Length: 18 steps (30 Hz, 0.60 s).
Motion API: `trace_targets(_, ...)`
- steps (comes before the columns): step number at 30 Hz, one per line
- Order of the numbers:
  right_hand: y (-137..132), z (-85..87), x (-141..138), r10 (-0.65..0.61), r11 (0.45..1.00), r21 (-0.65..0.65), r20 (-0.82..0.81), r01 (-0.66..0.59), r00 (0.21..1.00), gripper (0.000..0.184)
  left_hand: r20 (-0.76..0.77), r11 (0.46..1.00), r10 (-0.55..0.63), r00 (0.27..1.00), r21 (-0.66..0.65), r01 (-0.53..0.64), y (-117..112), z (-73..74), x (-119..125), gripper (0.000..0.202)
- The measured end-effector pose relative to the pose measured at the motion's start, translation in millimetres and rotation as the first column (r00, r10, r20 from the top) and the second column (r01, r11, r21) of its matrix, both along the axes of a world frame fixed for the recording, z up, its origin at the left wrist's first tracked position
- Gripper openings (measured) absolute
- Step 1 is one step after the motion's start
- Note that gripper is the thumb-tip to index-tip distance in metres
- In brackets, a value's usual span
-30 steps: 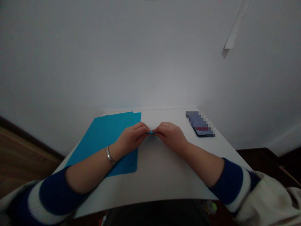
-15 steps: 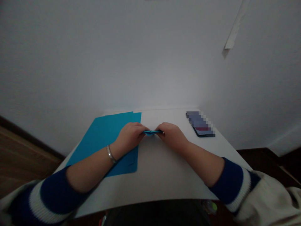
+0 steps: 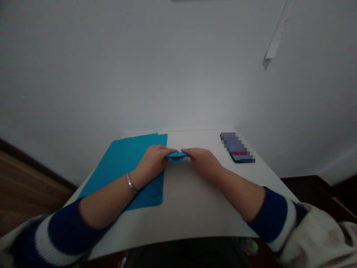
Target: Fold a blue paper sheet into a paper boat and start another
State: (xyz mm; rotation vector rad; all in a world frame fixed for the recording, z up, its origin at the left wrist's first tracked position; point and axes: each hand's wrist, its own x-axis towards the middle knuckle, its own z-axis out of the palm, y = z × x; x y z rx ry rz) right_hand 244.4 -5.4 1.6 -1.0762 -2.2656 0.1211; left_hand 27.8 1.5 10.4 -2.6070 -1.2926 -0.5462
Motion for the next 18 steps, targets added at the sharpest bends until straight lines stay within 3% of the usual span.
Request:
trace_targets(4,3.0,-1.6,2.1,-0.030,0.999,0.018,0.003,0.030,1.000,0.045,-0.008,0.999,0.031,0.999,0.033,-0.031,-0.1,-2.2,0.6,0.038)
trace_targets(11,0.0,3.2,2.0,-0.085,0.996,0.012,0.077,0.084,0.993,0.033,-0.028,0.999,-0.002,1.000,-0.033,0.001,0.5,1.5,-1.2,0.025)
trace_targets(15,-2.7,4.2,3.1,-0.175,0.983,-0.032,0.105,0.179,0.979,0.033,0.171,0.992,-0.018,0.985,-0.123,0.039,0.2,1.7,-0.3,0.027)
trace_targets(18,-3.3,4.2,3.7,-0.192,0.980,-0.036,0.100,0.196,0.976,0.037,0.412,0.963,-0.030,0.911,-0.231,0.136,-1.4,1.8,0.9,0.033)
